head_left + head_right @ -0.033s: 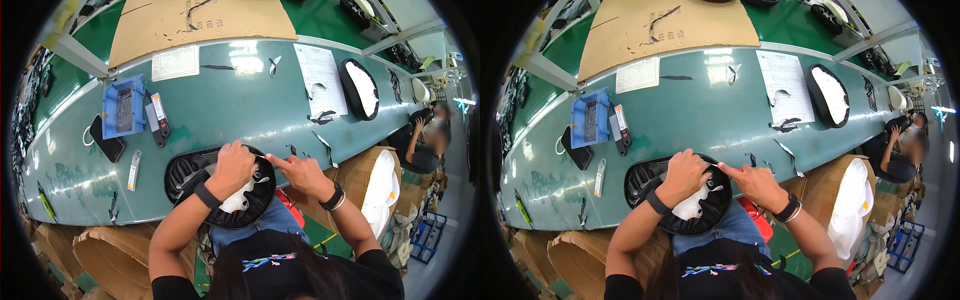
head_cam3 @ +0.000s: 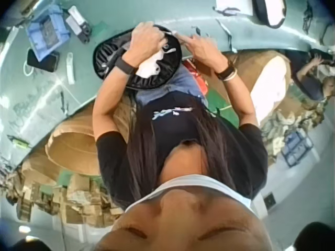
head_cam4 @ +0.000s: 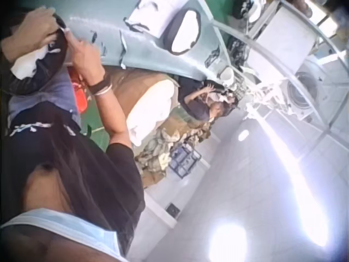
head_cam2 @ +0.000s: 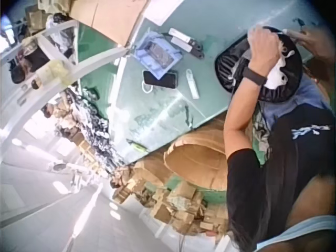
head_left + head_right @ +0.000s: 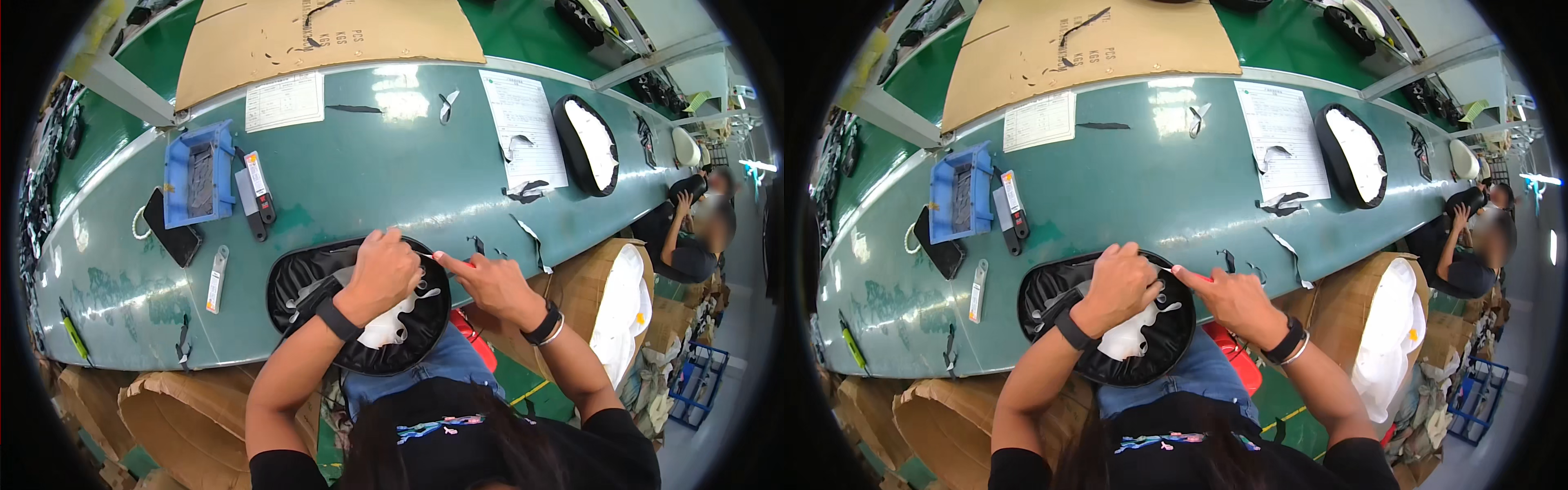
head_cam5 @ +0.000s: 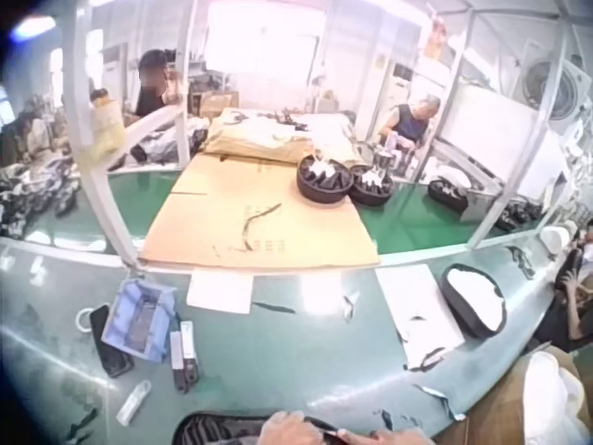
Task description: Trimming excess fabric and padding from newly assembled bicycle seats using a utility knife and pliers.
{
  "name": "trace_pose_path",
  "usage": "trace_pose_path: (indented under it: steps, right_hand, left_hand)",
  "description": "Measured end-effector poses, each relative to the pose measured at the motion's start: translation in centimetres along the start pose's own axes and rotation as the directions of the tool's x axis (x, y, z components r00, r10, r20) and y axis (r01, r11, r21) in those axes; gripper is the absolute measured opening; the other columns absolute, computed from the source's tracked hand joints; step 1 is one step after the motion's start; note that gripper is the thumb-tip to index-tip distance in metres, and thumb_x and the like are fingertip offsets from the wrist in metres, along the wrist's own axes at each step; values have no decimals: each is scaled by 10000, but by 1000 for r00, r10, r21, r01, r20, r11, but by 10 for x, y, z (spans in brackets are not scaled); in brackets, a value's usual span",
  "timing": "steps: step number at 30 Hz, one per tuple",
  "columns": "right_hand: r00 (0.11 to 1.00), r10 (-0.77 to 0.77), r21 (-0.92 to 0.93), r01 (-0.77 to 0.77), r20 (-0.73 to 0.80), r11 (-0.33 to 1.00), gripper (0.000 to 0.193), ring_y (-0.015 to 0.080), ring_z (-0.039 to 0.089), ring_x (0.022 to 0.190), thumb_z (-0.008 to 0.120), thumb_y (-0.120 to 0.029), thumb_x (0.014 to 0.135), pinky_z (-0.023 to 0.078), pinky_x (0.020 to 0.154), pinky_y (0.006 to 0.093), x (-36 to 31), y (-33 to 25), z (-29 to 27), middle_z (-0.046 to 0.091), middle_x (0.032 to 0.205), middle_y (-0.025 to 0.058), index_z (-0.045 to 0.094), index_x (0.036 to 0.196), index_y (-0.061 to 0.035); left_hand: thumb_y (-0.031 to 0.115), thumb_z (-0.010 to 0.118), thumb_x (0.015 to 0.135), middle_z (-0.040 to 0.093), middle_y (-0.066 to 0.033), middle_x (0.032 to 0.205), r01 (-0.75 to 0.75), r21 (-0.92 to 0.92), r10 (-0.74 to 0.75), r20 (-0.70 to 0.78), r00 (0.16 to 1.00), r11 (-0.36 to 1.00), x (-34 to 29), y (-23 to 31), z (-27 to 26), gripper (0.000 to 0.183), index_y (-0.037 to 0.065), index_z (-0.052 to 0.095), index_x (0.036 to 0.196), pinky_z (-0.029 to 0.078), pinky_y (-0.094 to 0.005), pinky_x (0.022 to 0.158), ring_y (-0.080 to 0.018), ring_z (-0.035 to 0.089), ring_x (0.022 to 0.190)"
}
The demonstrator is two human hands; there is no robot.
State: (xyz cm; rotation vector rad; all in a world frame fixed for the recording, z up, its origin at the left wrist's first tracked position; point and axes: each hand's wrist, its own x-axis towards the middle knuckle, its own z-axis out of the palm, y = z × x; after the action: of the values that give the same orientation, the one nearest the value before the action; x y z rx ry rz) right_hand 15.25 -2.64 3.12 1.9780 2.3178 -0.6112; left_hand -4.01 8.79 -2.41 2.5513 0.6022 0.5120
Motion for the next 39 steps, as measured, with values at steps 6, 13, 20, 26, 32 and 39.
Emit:
trace_pose_path:
  steps: [6,13,20,26,32,39]
  right_hand:
    - [959,281,138,-282,24,950,581,342,572,550,581,-188,904,455,476,453,-46,-44,34,557,786,147,379,1447,-244]
    - [922,377,122,-366,-90,923,575,361,579,544,591,-213,894,463,488,467,-53,-45,41,578,744,132,398,1435,-243]
    - [927,371,160,-358,-54,920,581,375,581,549,570,-195,902,466,501,480,-42,-34,35,560,705,156,363,1446,-207]
    - [867,485,314,-430,-118,846,632,364,572,538,582,-166,894,464,491,459,-70,-87,59,573,762,177,325,1472,-152]
    - [944,325,-71,-329,-60,942,540,304,545,472,559,-184,902,439,428,420,-35,-26,17,562,703,119,429,1412,-308]
    - [996,-78,-255,67,-33,965,527,215,550,474,578,-143,852,397,413,348,11,26,-24,526,654,73,518,1330,-357]
  left_hand:
    - [165,657,777,455,-22,606,17,-565,-64,-63,996,825,2,-14,-22,257,59,522,586,357,-338,742,-173,434,692]
    - [251,664,801,626,-72,839,272,-511,-222,157,962,815,10,12,-27,253,20,637,699,442,-351,749,-205,554,871]
    - [244,710,740,552,-49,589,-22,-354,5,-48,999,935,18,-3,24,269,104,579,551,337,-345,773,-190,497,735]
    - [109,699,761,533,-95,647,189,-955,-320,110,941,228,28,-24,-10,290,0,512,568,363,-315,607,-159,502,691]
    - [170,720,766,640,-121,882,458,-260,-423,181,888,850,-5,-31,-55,241,-17,586,693,468,-348,730,-306,594,826]
    - [-3,582,826,675,-142,971,474,-810,-449,301,841,345,-44,28,-35,221,9,439,659,481,-291,727,-161,624,818]
